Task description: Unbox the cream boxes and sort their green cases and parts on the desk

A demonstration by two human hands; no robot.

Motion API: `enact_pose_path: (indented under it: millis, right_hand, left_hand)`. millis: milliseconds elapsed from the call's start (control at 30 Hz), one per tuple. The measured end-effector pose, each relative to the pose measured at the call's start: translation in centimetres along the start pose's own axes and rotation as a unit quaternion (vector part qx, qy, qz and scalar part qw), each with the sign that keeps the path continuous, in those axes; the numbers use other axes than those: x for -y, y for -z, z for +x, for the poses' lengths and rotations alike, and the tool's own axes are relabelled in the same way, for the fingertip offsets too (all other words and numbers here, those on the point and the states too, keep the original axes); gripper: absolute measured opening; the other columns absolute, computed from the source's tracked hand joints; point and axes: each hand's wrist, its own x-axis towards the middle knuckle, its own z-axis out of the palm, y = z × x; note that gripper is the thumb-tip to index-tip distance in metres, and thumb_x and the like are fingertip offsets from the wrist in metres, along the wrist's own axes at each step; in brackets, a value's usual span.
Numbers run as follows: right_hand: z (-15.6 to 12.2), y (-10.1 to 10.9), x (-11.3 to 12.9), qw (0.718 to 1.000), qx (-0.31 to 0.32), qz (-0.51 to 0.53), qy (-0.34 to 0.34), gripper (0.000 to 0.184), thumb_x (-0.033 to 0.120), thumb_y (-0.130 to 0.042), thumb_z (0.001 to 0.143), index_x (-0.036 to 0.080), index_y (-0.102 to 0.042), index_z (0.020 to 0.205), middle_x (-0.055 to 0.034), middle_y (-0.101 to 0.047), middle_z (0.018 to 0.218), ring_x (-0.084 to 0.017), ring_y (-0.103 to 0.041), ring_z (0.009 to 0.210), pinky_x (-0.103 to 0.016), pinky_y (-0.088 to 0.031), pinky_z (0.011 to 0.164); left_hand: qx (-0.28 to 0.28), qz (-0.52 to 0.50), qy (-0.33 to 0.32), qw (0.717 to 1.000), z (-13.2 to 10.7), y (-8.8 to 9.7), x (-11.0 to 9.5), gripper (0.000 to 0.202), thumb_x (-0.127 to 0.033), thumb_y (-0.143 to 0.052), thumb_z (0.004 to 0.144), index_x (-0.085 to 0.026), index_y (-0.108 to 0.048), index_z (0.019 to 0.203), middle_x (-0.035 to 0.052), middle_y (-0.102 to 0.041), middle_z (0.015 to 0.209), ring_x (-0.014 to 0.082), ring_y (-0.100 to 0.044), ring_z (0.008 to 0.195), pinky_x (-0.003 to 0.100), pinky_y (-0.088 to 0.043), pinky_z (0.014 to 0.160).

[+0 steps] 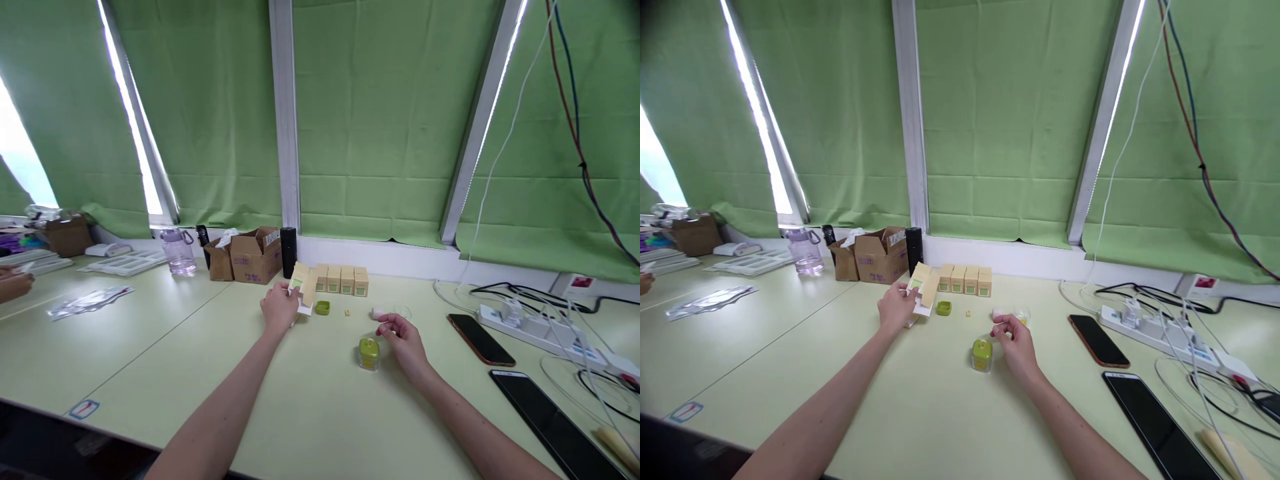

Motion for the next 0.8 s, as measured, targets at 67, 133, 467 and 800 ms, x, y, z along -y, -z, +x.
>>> enact_pose_path:
  millis: [67,133,467,800]
  right_hand:
    - [0.1,0.0,-0.2,1.0,0.001,-0.005,0.001,0.039,0.054,-0.076,0.072,0.021,-0.069,0.093,-0.0048,-0.072,0.075,-0.026,-0.066,0.081,-0.04,-0.046,0.085]
    - [0.1,0.0,-0.3,1.0,0.001,-0.007,0.001,0.039,0.053,-0.075,0.073,0.022,-0.069,0.094,-0.0047,-0.072,0.075,-0.026,-0.066,0.081,-0.04,-0.046,0.085]
    - [0.1,0.0,-0.6,1.0,0.005,-0.015,-0.007,0.04,0.051,-0.074,0.074,0.021,-0.069,0.098,-0.0051,-0.072,0.077,-0.027,-0.066,0.083,-0.04,-0.044,0.085]
    - [0.0,-0.1,-0.5,1.0,0.012,-0.014,-0.006,0.04,0.051,-0.073,0.074,0.021,-0.068,0.1,-0.0047,-0.072,0.077,-0.027,-0.066,0.084,-0.04,-0.043,0.086]
  left_hand:
    - [0.001,0.035,-0.007,0.999,0.0,-0.1,0.3,0.02,-0.04,-0.057,0.093,-0.022,-0.061,0.101,0.0103,-0.078,0.098,0.035,-0.065,0.115,0.047,-0.041,0.097]
    - [0.003,0.064,-0.021,0.998,-0.2,-0.2,0.4,0.021,-0.04,-0.056,0.094,-0.021,-0.062,0.102,0.0105,-0.077,0.099,0.0352,-0.063,0.117,0.047,-0.039,0.098]
    - [0.025,0.139,-0.076,0.987,-1.0,-0.7,0.2,0.03,-0.041,-0.051,0.093,-0.018,-0.066,0.104,0.0142,-0.075,0.097,0.0351,-0.061,0.112,0.046,-0.037,0.094]
    - [-0.009,0.166,-0.073,0.983,-1.1,-0.9,0.7,0.028,-0.041,-0.054,0.092,-0.018,-0.069,0.098,0.0159,-0.073,0.105,0.0384,-0.05,0.117,0.049,-0.036,0.094]
